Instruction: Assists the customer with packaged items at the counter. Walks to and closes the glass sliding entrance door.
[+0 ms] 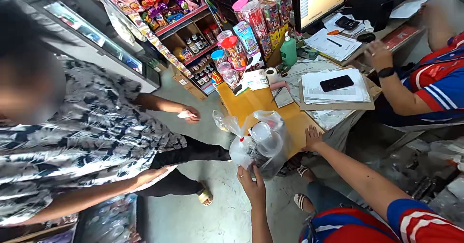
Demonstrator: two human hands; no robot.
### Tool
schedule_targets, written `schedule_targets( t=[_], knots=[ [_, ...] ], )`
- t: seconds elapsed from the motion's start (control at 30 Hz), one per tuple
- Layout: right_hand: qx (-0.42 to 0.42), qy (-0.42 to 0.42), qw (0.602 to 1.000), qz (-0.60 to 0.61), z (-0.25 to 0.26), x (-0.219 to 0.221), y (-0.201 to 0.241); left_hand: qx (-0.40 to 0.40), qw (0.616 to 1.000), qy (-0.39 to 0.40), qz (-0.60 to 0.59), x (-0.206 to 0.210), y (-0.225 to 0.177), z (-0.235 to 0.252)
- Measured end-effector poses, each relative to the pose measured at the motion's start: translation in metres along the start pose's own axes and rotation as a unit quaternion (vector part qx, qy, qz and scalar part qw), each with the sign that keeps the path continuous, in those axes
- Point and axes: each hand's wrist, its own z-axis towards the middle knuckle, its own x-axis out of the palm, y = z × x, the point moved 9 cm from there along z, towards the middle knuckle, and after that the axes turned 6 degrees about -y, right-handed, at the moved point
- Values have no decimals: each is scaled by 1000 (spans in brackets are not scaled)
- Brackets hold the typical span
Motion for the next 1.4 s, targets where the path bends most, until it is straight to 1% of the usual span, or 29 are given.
schedule_targets(
  t=[0.27,0.47,0.5,0.57,0.67,0.73,0.77,0.83,0.87,1.0,1.07,1.13,1.17,1.27,1.33,1.4],
  knots=[
    [-17,-20,999,21,-3,0,-2,-12,1000,6,3,1,-1,2],
    [-31,-46,998,36,-9,8,-3,-11,1000,17,10,2,-3,3],
    [-32,-41,998,33,-13,10,-1,-10,1000,17,12,2,-4,4],
    [-36,-5,999,27,-27,11,7,-9,1000,15,14,2,-6,5],
    [-83,93,991,48,-59,8,28,-14,1000,16,19,1,-8,5],
    [-125,149,976,97,-79,-1,42,-16,999,17,21,0,-8,5],
    [-139,160,967,141,-86,-10,48,-16,999,16,23,0,-9,6],
    [-156,145,953,216,-93,-33,58,-23,999,18,21,0,-8,7],
    [-162,136,951,227,-94,-45,61,-31,999,22,21,1,-8,7],
    [-197,149,951,186,-102,-81,81,-59,998,21,27,0,-7,9],
    [-213,111,950,202,-96,-102,90,-59,998,9,24,-1,-6,10],
    [-210,36,954,213,-72,-120,94,-74,997,8,3,-3,-5,9],
    [-197,4,960,198,-54,-123,93,-92,996,7,-17,-4,-4,10],
    [-139,-54,983,102,2,-105,82,-163,978,-11,-126,-10,-5,15],
    [-118,-72,989,56,32,-84,69,-185,963,-35,-194,-17,-7,23],
    [-106,-100,989,31,53,-65,58,-200,950,-61,-230,-25,-4,28]
  ],
)
